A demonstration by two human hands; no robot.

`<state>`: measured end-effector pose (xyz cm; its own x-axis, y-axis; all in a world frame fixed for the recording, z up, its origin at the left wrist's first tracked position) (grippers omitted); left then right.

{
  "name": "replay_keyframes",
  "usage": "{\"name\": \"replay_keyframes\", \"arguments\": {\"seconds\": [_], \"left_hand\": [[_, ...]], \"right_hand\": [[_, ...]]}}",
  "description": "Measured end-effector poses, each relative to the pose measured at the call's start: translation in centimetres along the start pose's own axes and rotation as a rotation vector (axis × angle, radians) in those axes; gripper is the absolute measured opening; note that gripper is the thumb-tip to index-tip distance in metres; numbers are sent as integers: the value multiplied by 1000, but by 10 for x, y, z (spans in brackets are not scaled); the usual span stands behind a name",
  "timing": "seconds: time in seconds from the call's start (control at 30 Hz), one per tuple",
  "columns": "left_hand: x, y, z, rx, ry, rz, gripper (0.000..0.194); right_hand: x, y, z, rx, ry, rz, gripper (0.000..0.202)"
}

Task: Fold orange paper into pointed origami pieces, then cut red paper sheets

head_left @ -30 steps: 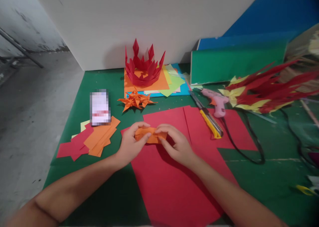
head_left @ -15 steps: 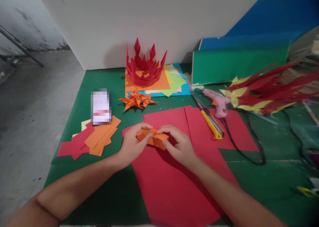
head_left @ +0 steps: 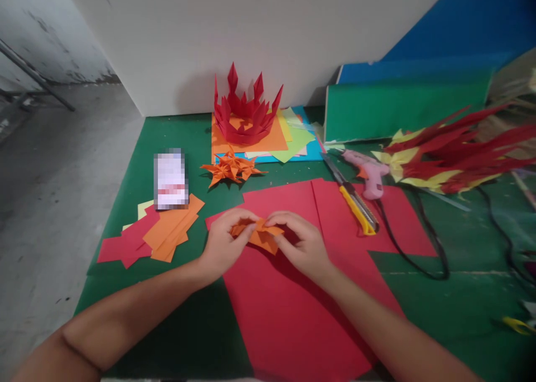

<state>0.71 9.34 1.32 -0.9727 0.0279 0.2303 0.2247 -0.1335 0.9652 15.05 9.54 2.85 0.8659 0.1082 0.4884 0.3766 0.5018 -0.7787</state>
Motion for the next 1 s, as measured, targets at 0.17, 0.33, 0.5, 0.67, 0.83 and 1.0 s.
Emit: {"name": "replay_keyframes", "arguments": {"seconds": [0.17, 0.33, 0.5, 0.67, 0.83, 1.0], "left_hand": [[2, -3, -1, 31, 28, 45, 9], [1, -2, -3, 27, 29, 79, 17], [-2, -1, -6, 18, 9, 95, 18], [-3, 0, -8, -2, -3, 117, 19], [-2, 2, -9, 10, 29, 82, 19], [6, -1, -6, 79, 94, 39, 15]], "right_hand": [[-2, 5, -1, -58, -11, -16, 9], [-3, 7, -1, -106, -4, -2, 7], [-3, 12, -3, -176, 36, 74, 2], [-6, 17, -7, -222, 69, 148, 2], [-7, 16, -7, -208, 100, 184, 5], [-5, 10, -4, -152, 54, 150, 5]]}}
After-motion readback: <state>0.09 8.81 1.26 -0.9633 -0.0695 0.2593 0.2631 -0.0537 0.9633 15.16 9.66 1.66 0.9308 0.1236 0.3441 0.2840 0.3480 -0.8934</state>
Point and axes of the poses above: each hand's wrist, its own z-axis towards the middle knuckle, its own x-axis out of the back of the hand, y = z × x, the point moved 9 cm from there along z, towards the middle knuckle, and after that the axes turned 4 degrees about x, right-handed, at the moved point
